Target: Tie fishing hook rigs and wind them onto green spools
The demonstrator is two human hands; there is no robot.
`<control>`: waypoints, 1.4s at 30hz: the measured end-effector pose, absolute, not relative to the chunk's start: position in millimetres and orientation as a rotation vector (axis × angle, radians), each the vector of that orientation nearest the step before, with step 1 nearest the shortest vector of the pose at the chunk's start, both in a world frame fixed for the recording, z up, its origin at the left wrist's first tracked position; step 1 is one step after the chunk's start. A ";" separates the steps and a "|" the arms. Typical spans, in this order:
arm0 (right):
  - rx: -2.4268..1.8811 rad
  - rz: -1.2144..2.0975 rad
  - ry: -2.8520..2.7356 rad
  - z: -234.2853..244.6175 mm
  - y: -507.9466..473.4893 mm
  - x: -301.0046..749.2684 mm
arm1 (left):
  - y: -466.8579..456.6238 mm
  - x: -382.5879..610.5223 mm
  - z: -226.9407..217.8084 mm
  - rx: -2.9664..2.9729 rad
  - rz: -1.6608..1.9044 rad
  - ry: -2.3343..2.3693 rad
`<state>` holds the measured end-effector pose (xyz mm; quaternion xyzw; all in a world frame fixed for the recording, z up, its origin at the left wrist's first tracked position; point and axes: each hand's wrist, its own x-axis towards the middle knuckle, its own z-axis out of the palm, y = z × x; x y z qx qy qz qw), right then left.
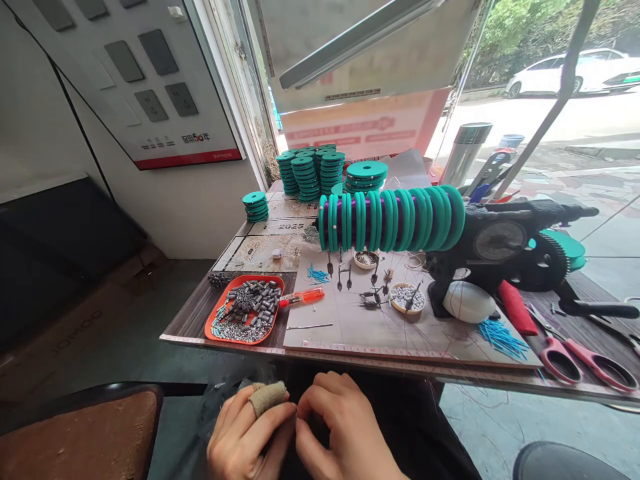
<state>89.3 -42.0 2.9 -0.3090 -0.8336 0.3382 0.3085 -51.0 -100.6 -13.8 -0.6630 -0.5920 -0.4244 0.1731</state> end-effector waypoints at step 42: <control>-0.550 1.660 -1.522 -33.7 -55.8 81.7 | -102.6 -49.6 -15.3 -1.242 -3.468 -2.498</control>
